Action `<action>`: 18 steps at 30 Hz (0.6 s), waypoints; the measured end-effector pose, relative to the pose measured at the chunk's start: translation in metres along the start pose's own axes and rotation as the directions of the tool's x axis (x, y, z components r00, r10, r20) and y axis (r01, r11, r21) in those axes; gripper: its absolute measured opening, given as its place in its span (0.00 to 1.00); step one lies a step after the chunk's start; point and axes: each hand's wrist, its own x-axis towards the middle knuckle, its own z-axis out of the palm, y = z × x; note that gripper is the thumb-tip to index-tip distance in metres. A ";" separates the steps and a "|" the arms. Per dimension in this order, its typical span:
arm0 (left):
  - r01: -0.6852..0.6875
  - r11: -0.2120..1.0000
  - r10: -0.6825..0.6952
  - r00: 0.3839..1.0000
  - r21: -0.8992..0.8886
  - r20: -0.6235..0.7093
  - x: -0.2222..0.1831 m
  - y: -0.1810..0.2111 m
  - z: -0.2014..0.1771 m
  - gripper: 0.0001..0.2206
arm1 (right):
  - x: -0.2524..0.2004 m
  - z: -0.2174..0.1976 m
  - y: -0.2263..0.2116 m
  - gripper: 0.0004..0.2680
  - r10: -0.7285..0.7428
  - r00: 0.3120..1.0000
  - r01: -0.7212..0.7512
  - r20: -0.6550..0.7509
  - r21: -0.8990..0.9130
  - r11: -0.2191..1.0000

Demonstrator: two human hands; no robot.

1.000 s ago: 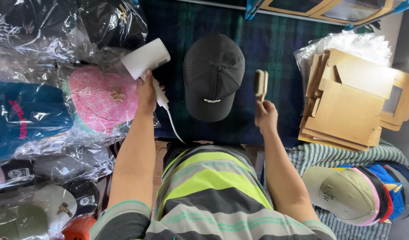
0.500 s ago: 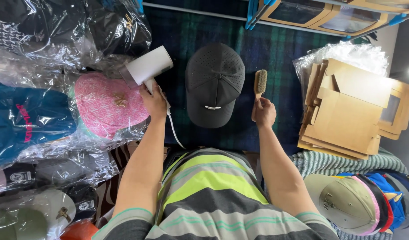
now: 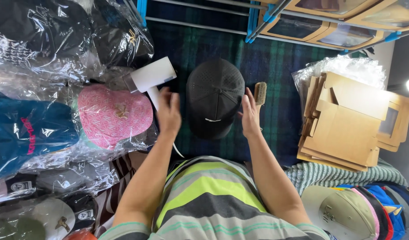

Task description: A person uses a handheld steamer and a brush to clean a black baseball cap before assembling a cardboard box for packaging.

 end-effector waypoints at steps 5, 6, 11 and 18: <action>0.306 0.926 -0.223 0.915 -0.221 0.335 0.001 -0.009 0.029 0.33 | 0.006 0.013 0.005 0.28 0.211 0.969 -0.234 0.126 0.214 0.948; 0.380 0.883 -0.270 0.892 -0.275 0.363 0.003 -0.007 0.029 0.34 | 0.007 0.012 0.010 0.30 0.288 0.949 -0.312 0.129 0.249 0.917; 0.461 0.783 -0.306 0.870 -0.418 0.386 0.013 -0.002 0.037 0.35 | 0.027 0.011 0.018 0.29 0.276 0.946 -0.317 0.172 0.304 0.898; 0.480 0.783 -0.307 0.852 -0.396 0.425 0.015 0.019 0.030 0.33 | 0.045 0.010 0.037 0.27 0.275 0.940 -0.338 0.202 0.434 0.835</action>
